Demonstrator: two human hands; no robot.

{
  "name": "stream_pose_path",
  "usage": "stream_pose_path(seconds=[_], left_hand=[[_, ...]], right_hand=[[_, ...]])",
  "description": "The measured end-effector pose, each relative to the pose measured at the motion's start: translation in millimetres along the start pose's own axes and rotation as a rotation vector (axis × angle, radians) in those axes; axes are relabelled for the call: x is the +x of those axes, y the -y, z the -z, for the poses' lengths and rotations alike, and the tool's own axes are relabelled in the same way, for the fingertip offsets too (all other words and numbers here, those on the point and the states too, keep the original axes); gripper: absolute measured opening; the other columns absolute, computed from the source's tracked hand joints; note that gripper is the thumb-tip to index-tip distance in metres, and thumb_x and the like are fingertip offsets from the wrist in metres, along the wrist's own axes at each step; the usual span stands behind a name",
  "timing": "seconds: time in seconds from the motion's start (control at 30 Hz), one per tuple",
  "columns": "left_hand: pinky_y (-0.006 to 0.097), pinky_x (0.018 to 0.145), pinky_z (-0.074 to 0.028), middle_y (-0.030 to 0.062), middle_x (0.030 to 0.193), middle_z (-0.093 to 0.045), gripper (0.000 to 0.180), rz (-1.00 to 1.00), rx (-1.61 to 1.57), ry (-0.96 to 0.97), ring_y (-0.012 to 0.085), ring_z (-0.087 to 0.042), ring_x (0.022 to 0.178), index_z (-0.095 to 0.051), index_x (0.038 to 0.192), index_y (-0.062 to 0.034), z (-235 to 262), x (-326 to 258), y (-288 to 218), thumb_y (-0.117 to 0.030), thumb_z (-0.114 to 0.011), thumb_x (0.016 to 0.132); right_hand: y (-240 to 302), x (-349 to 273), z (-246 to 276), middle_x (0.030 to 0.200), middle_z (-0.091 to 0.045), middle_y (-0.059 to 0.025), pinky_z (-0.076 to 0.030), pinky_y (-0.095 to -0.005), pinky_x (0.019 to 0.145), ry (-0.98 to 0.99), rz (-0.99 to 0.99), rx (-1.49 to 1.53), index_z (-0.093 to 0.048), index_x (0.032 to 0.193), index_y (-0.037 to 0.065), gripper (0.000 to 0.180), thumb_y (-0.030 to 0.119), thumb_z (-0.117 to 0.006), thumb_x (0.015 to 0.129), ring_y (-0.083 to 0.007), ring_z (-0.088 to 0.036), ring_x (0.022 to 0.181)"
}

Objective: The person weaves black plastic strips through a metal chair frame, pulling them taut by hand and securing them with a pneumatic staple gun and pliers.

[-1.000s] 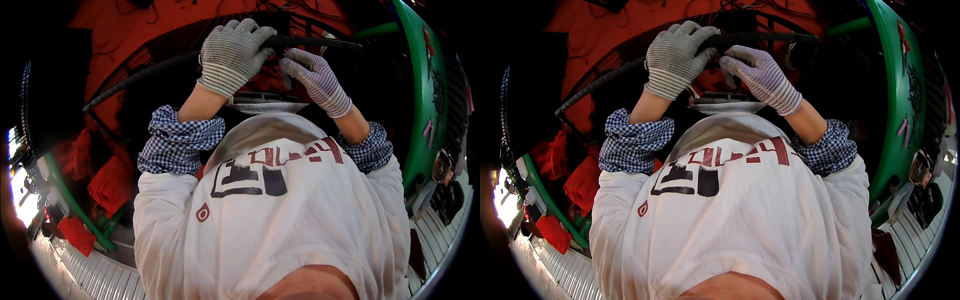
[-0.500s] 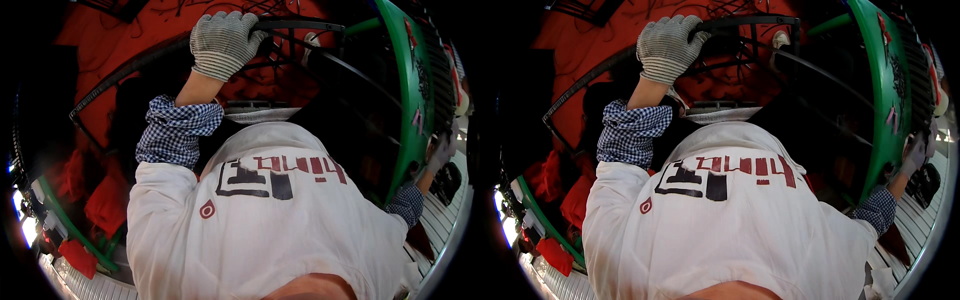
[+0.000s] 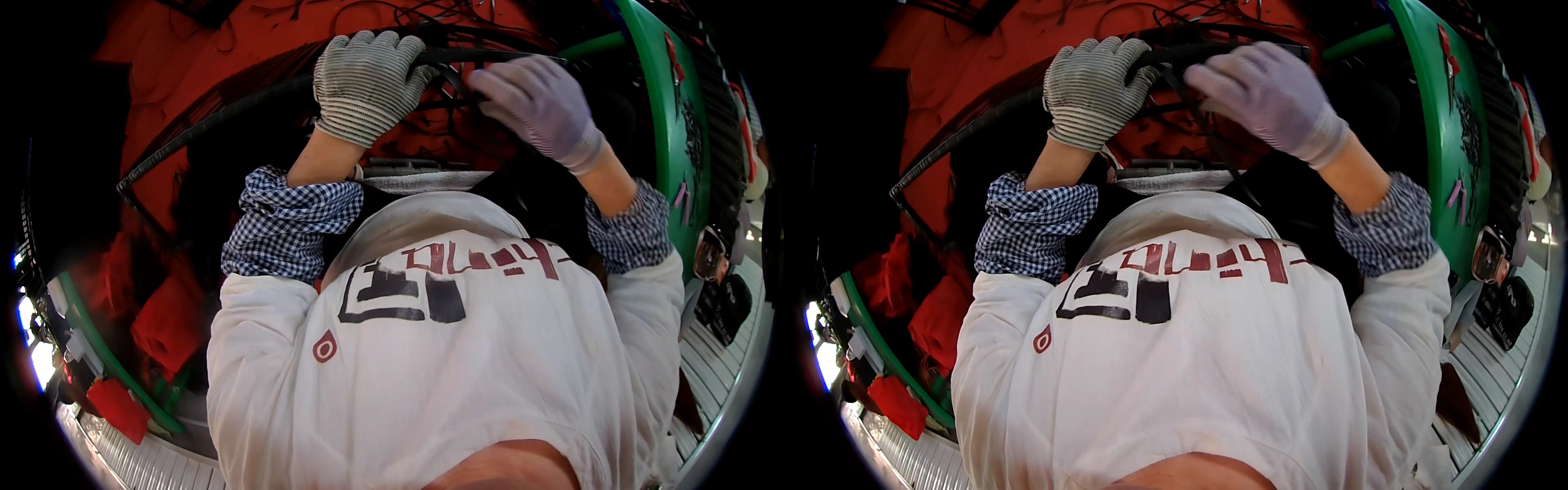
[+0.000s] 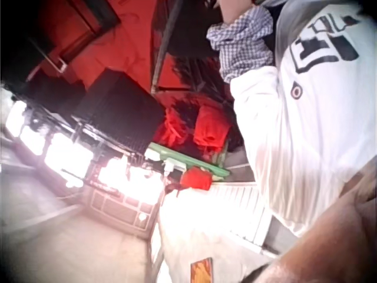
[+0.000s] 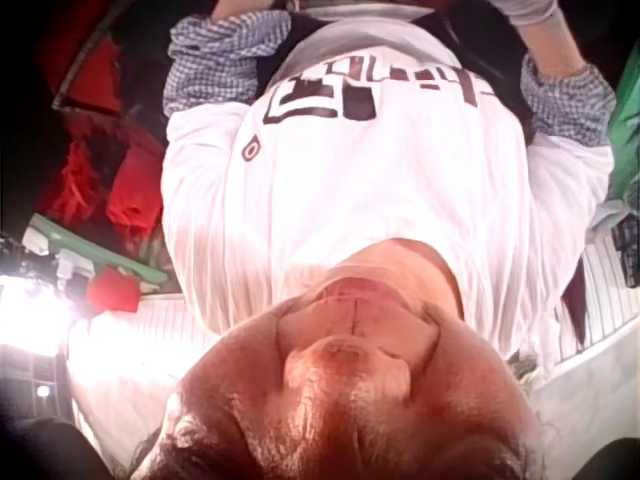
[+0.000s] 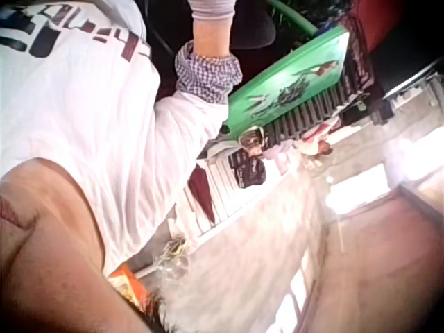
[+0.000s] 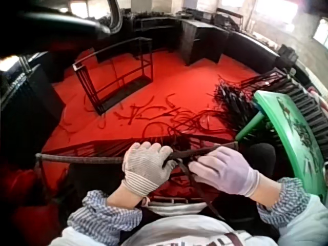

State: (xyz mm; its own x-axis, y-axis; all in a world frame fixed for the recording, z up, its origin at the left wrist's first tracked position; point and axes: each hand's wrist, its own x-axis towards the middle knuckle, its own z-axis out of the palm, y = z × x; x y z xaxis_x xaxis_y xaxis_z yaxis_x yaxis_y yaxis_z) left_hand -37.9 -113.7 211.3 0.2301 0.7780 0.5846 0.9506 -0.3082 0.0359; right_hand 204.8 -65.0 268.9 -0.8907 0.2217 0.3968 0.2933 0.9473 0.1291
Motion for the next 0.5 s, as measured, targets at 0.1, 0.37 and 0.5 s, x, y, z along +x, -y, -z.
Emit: stream_pose_path(seconds=[0.1,0.37,0.5], left_hand=[[0.036,0.069,-0.048,0.0004,0.085,-0.068,0.028,0.000,-0.014,-0.014,0.0202,-0.064,0.077,-0.070,0.099,-0.0183,-1,-2,-3,-0.039,-0.071,0.080],[0.036,0.072,-0.050,-0.0001,0.087,-0.067,0.034,0.013,-0.017,-0.001,0.0197,-0.066,0.079,-0.069,0.104,-0.0190,-1,-7,-4,-0.040,-0.072,0.077],[0.034,0.069,-0.051,-0.0006,0.091,-0.067,0.040,0.096,-0.075,-0.016,0.0197,-0.066,0.076,-0.067,0.108,-0.0202,1,-10,-5,-0.037,-0.077,0.073]], right_hand=[[-1,25,-16,0.106,-0.063,-0.0028,-0.053,-0.0330,0.083,0.000,0.112,0.015,-0.064,0.117,0.015,0.034,0.019,-0.067,0.083,-0.0201,-0.063,0.093],[29,33,-24,0.097,-0.065,-0.0060,-0.055,-0.0360,0.081,-0.104,0.163,0.186,-0.068,0.099,0.009,0.024,0.017,-0.068,0.077,-0.0220,-0.064,0.092],[34,31,-28,0.093,-0.066,-0.0046,-0.056,-0.0334,0.074,-0.111,-0.005,0.289,-0.069,0.094,0.011,0.016,0.015,-0.069,0.079,-0.0218,-0.066,0.085]])
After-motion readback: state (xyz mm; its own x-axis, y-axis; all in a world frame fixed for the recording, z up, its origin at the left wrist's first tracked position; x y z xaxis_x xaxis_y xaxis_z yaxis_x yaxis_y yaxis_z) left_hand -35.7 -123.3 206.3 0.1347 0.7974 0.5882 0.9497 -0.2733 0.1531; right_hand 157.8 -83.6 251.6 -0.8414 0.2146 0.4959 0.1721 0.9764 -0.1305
